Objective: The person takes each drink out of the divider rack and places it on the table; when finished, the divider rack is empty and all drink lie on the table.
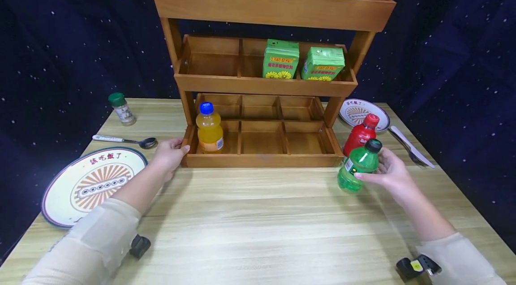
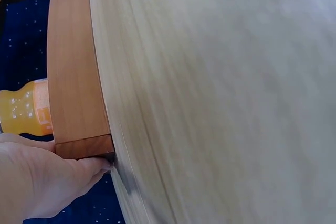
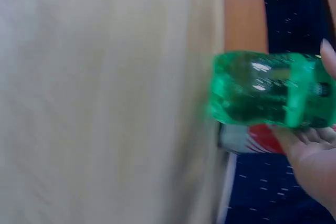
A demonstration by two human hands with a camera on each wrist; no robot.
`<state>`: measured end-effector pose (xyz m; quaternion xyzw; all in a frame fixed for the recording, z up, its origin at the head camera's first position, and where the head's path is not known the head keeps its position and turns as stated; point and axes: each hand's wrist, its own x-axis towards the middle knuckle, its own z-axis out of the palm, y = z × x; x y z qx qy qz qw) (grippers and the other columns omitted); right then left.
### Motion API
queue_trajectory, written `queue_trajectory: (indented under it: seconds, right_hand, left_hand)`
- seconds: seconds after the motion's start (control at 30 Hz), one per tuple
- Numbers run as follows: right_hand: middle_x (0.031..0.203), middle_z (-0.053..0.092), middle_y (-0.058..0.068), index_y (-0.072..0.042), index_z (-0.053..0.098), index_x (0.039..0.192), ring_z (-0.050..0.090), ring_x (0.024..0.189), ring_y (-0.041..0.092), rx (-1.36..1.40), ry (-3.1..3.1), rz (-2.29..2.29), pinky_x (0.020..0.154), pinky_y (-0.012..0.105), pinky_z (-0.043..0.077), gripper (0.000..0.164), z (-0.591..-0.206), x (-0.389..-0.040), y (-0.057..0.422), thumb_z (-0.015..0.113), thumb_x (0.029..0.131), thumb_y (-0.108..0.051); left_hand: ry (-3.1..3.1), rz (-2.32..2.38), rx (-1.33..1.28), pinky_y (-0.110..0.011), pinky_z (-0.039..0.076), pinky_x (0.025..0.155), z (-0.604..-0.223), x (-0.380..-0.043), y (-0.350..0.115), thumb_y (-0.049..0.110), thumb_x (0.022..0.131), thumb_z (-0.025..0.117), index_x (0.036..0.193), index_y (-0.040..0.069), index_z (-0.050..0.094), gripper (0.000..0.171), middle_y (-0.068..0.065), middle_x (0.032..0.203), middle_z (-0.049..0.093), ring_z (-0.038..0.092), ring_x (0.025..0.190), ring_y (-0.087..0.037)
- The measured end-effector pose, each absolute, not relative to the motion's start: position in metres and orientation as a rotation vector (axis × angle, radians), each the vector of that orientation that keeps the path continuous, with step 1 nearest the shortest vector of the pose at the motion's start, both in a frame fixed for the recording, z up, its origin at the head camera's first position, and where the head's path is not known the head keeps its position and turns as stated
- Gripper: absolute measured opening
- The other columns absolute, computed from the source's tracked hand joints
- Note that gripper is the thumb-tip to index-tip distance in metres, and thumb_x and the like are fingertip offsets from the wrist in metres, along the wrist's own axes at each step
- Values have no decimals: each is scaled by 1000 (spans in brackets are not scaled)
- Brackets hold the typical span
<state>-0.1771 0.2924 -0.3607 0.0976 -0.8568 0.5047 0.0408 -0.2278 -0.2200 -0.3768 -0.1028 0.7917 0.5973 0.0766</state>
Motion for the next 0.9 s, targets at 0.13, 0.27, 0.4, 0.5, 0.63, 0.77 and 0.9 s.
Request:
queue_trajectory:
  seconds: [0.13,0.27,0.4,0.5,0.63,0.77,0.9]
  right_hand:
    - [118,50,19,2,37,125,50,107,31,322,-2700,1275,90,38,44,69,-335,-168,283,76,71,-18]
    - [120,52,17,0,42,124,50,110,28,350,-2468,1143,92,27,42,66,-300,-156,266,78,68,-8]
    - [119,52,21,8,45,120,48,112,25,653,-2109,1361,95,24,39,66,-270,-148,232,74,61,16]
    - [120,49,26,14,43,118,46,113,33,915,-2008,1555,97,33,37,61,-256,-149,192,68,62,22]
    - [124,50,18,9,44,120,44,116,30,1068,-2162,1638,98,38,36,56,-262,-168,136,69,71,10]
    - [125,51,4,-1,45,124,46,116,16,1042,-2376,1662,97,30,37,58,-289,-210,84,73,75,-16]
    - [128,48,2,-4,44,126,45,115,12,915,-2536,1630,96,26,38,73,-314,-245,34,76,69,-35]
  left_hand:
    - [2376,1784,-311,-39,25,104,-377,-228,-220,9,95,41,139,-5,13,54,-23,142,19,24,128,-33]
    - [2370,1789,-323,-39,27,103,-376,-228,-220,8,95,41,139,-5,14,54,-23,142,21,26,127,-33]
    - [2362,1801,-317,-39,27,103,-376,-228,-219,8,95,41,139,-5,13,54,-23,142,20,26,127,-33]
    - [2356,1812,-311,-39,27,103,-376,-228,-220,8,95,41,139,-5,12,55,-23,142,19,25,127,-33]
    - [2356,1806,-317,-39,26,103,-377,-227,-222,7,94,41,139,-5,12,55,-23,143,18,24,128,-33]
    - [2370,1804,-314,-40,26,103,-378,-227,-222,8,94,42,139,-5,13,55,-23,143,18,24,128,-33]
    - [2376,1810,-314,-39,27,103,-378,-228,-220,7,94,43,139,-4,14,55,-23,142,21,26,127,-33]
